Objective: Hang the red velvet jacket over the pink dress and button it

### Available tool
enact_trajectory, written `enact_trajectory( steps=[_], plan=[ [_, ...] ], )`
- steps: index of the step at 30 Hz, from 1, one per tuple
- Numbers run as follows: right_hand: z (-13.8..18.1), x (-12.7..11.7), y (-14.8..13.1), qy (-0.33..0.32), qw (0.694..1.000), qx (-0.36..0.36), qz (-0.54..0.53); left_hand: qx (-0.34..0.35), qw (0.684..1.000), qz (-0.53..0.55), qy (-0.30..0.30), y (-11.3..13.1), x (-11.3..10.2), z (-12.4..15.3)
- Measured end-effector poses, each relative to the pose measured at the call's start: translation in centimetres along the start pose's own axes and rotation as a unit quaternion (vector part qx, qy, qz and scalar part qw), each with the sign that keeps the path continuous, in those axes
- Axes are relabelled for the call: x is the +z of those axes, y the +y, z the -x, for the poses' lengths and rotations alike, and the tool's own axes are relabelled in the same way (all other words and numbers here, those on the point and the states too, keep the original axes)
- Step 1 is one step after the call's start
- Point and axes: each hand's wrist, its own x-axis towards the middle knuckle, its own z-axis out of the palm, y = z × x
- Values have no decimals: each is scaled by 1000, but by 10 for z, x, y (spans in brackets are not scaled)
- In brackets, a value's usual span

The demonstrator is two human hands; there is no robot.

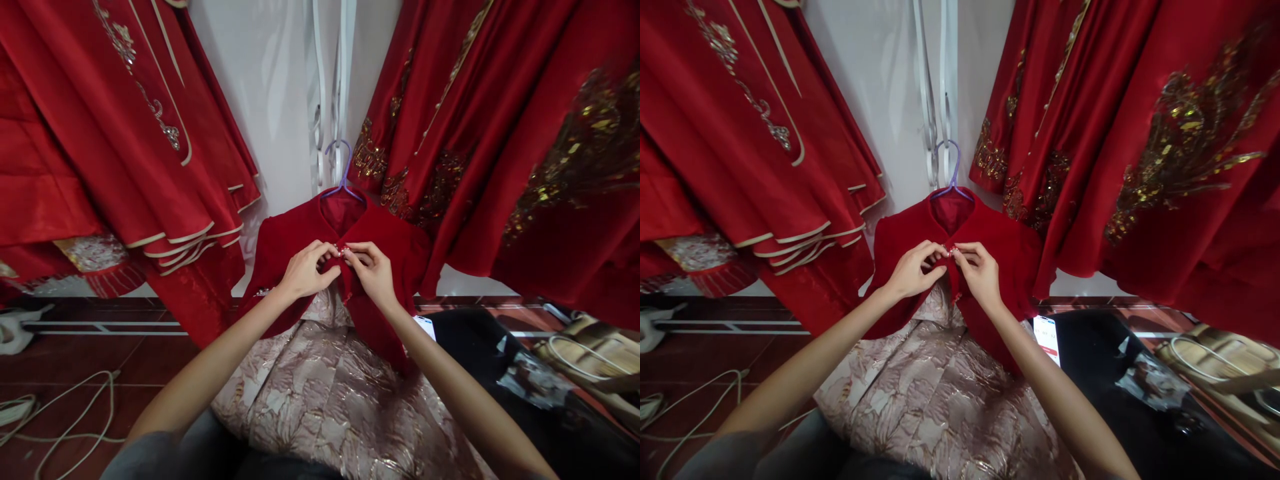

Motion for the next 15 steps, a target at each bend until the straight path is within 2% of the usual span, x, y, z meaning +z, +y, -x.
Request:
enact_trajectory(
  steps=[7,15],
  plan=[
    [0,-5,-2,-13,1000,3,3,3,999,-47,12,3,0,-16],
    [-4,-10,-3,-15,999,25,14,37,997,-70,14,6,1,-18]
  ],
)
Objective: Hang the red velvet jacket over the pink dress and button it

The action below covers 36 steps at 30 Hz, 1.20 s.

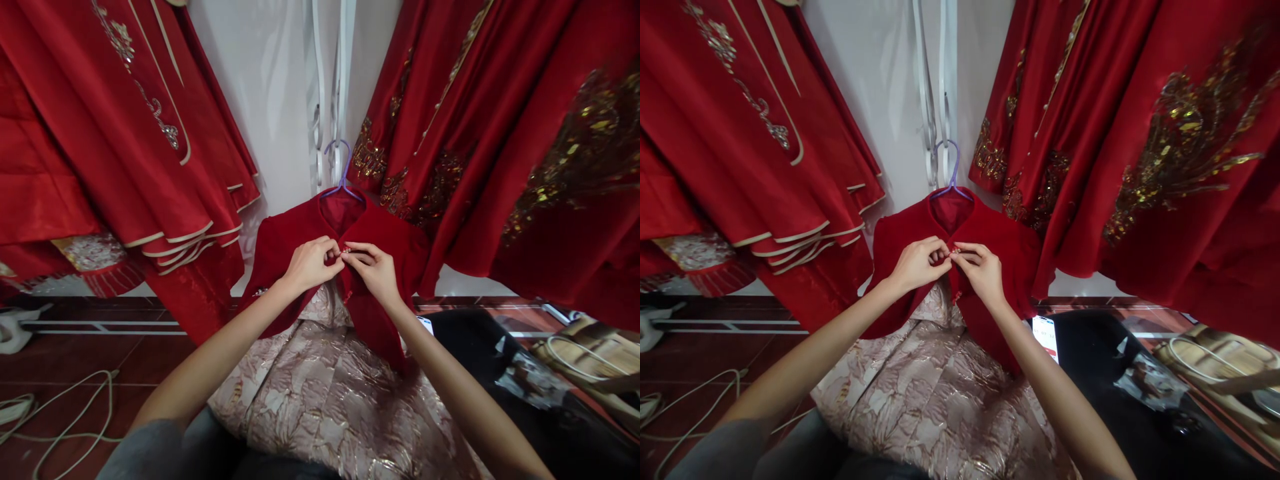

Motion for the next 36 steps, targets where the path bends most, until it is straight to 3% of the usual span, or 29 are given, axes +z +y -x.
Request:
enact_trajectory(
  steps=[8,14,19,22,26,29,32,36],
  plan=[
    [0,-1,0,-1,1000,-18,24,43,999,-21,-20,2,3,0],
    [-2,-6,2,-56,996,-38,61,53,997,-41,-34,2,5,0],
    [15,0,2,-88,980,-85,158,-5,999,-30,-28,6,10,9],
    [31,3,6,-71,966,-104,227,-38,999,32,-16,4,18,22],
    [40,-10,6,-36,958,3,283,-81,990,114,-30,-3,28,38],
    [38,-28,-8,-28,946,77,314,-120,979,145,-74,-7,33,43],
    [38,-35,-32,-37,969,85,231,-154,966,177,-107,-7,35,45],
    [46,-23,-59,-128,986,88,69,-121,962,215,-115,-6,29,51]
  ],
)
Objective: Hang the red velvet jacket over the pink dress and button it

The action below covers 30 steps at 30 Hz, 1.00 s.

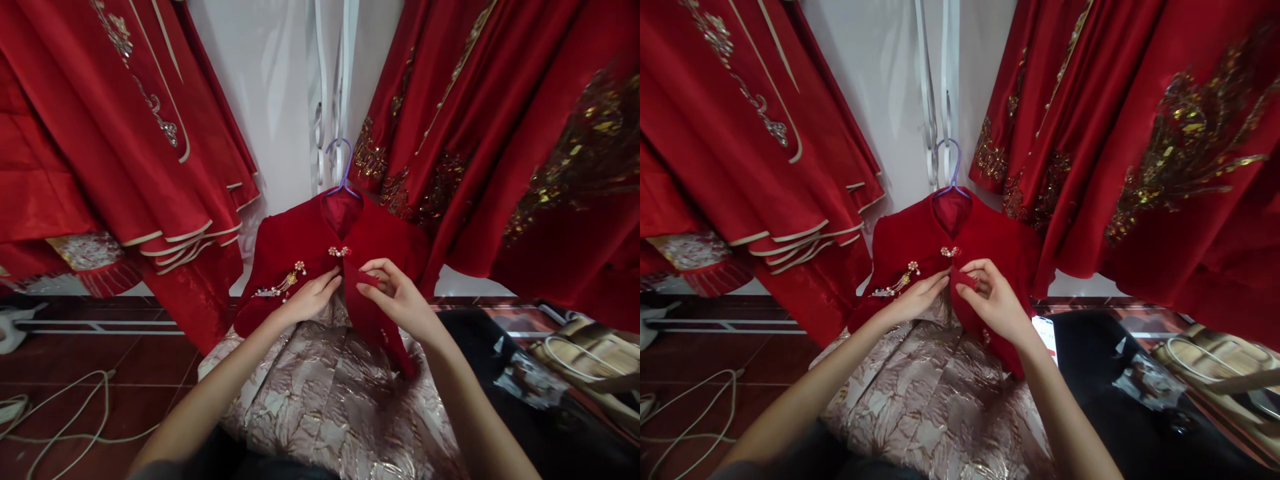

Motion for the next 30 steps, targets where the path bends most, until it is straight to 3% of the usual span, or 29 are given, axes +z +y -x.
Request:
enact_trajectory(
  steps=[3,7,9,16,20,24,30],
  plan=[
    [2,14,-6,-41,997,5,-62,11,1000,11,10,-3,-12,11],
    [-1,31,4,-79,990,18,-113,-4,988,-47,144,-15,-33,28],
    [-3,37,11,-92,988,14,-124,-11,978,-108,176,-21,-39,34],
    [-6,43,25,-104,987,18,-119,-30,970,-200,138,-23,-34,36],
    [-5,44,30,-70,994,21,-85,-41,974,-151,161,-24,-31,33],
    [-11,50,39,13,1000,-2,-29,-44,977,-40,203,-28,-34,30],
    [-41,69,53,56,997,-38,-39,-56,978,74,185,-25,-39,28]
  ],
)
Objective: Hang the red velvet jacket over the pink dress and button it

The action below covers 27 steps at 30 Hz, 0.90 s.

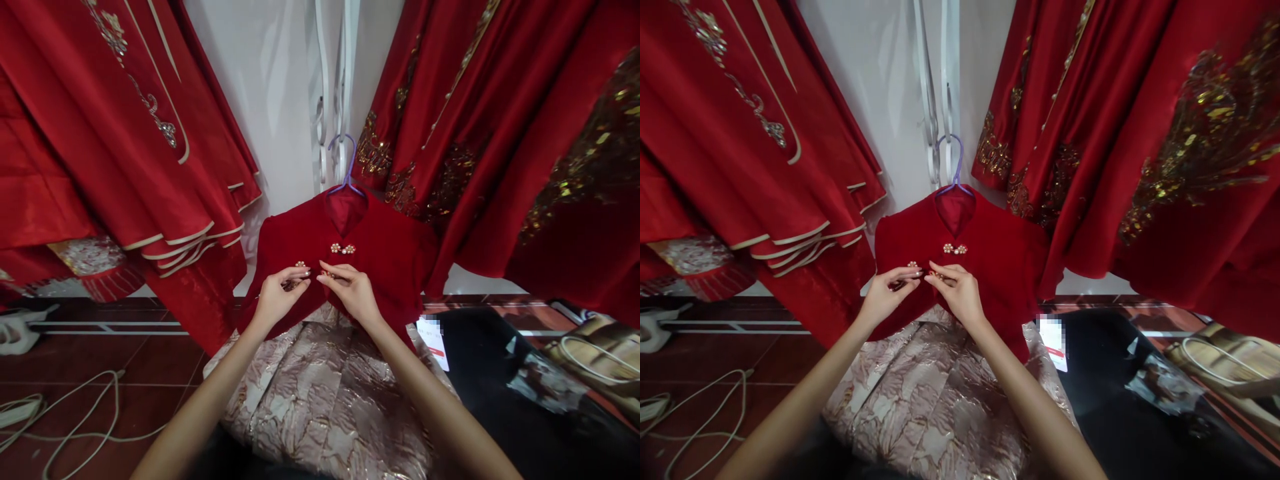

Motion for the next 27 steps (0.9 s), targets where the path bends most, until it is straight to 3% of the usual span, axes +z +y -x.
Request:
enact_trajectory(
  steps=[7,13,27],
  plan=[
    [-10,20,16,-30,999,-35,28,-9,999,53,10,1,0,2],
    [-10,19,15,5,996,-67,64,-7,999,43,16,-4,3,3],
    [-5,29,10,22,980,-127,150,-17,997,51,62,-9,7,5]
  ],
)
